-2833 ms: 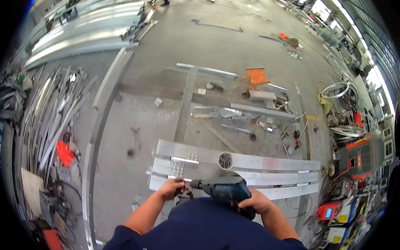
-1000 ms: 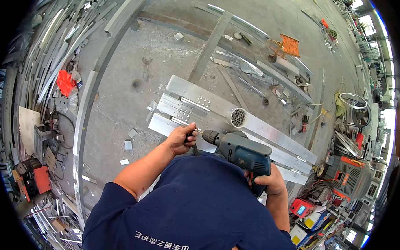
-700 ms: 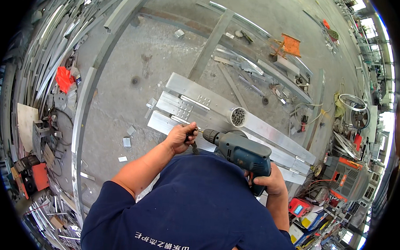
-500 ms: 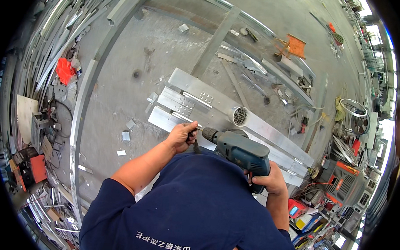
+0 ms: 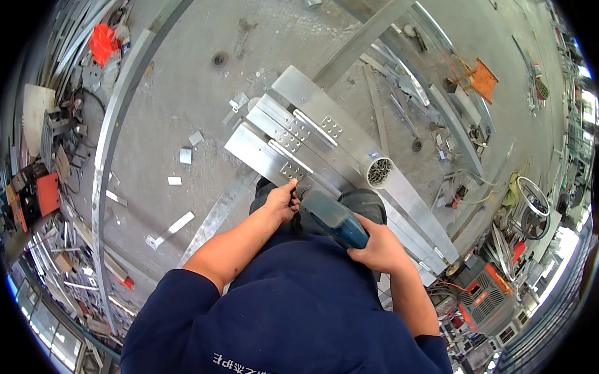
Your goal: The person uses a corded drill to drive screws into pre-drilled holes on a metal frame assembly. They repeatedly pick up screws from a nearby container and fasten them into the frame while seated on the floor in a workshop.
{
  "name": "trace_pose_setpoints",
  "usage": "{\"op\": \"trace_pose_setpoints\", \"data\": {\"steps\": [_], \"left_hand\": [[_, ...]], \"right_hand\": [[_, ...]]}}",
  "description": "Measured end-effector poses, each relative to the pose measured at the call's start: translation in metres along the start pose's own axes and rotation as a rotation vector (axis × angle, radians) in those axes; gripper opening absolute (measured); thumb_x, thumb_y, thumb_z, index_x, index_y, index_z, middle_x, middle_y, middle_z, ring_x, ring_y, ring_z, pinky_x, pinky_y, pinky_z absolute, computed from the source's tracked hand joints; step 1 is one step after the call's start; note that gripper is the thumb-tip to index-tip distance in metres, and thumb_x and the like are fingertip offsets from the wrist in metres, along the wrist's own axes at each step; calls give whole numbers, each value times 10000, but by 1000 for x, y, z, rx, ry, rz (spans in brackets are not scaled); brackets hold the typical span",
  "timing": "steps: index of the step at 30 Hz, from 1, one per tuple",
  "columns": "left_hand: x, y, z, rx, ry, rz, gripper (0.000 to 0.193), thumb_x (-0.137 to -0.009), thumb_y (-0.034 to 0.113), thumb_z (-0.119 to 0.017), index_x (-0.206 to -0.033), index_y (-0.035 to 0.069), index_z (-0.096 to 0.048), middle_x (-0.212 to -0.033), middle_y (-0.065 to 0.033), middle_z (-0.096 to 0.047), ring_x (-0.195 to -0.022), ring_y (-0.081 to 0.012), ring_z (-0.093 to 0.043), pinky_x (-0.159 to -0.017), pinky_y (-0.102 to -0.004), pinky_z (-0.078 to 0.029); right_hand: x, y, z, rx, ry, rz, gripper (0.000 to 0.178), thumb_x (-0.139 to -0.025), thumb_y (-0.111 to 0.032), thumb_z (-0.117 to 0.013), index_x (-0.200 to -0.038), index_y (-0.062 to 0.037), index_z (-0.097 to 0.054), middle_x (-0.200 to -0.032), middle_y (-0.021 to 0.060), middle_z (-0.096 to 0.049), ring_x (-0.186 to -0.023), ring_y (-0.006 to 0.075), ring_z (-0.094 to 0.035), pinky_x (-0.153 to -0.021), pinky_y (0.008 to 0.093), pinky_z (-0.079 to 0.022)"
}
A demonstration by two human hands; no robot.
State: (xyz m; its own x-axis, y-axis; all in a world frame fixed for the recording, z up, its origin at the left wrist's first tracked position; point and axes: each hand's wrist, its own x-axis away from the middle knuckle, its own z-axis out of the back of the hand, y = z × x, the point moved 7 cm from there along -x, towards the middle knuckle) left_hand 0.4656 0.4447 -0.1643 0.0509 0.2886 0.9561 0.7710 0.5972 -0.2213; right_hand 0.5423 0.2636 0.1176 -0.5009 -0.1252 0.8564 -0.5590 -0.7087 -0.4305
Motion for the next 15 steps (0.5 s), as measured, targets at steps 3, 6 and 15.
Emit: {"op": "trace_pose_setpoints", "data": {"steps": [3,6,15], "left_hand": [[-34,-5,15,40,14,9,288,-966,312,-650,-765,145,-529,-666,-1,-460,-522,-118,-362,-465,-264,-260],[-70,-6,22,114,-47,-4,236,-1008,296,-555,-904,91,-608,-827,-68,-612,-699,-231,-575,-615,-388,-487],[-123,10,12,-92,-44,-65,231,-968,239,-538,-963,39,-651,-817,-114,-604,-705,-276,-600,-657,-444,-537]], "right_hand": [[-31,10,-16,135,-26,-21,707,-691,-173,-705,-1375,-115,-535,-969,232,-699,-929,389,-674,-834,403,-523],[-54,4,-32,329,-113,-44,737,-697,-197,-708,-1394,-87,-495,-963,215,-700,-923,396,-668,-814,435,-525],[-91,13,-71,622,-78,165,795,-666,-207,-740,-1383,-1,-467,-883,153,-676,-801,332,-679,-708,435,-539]]}}
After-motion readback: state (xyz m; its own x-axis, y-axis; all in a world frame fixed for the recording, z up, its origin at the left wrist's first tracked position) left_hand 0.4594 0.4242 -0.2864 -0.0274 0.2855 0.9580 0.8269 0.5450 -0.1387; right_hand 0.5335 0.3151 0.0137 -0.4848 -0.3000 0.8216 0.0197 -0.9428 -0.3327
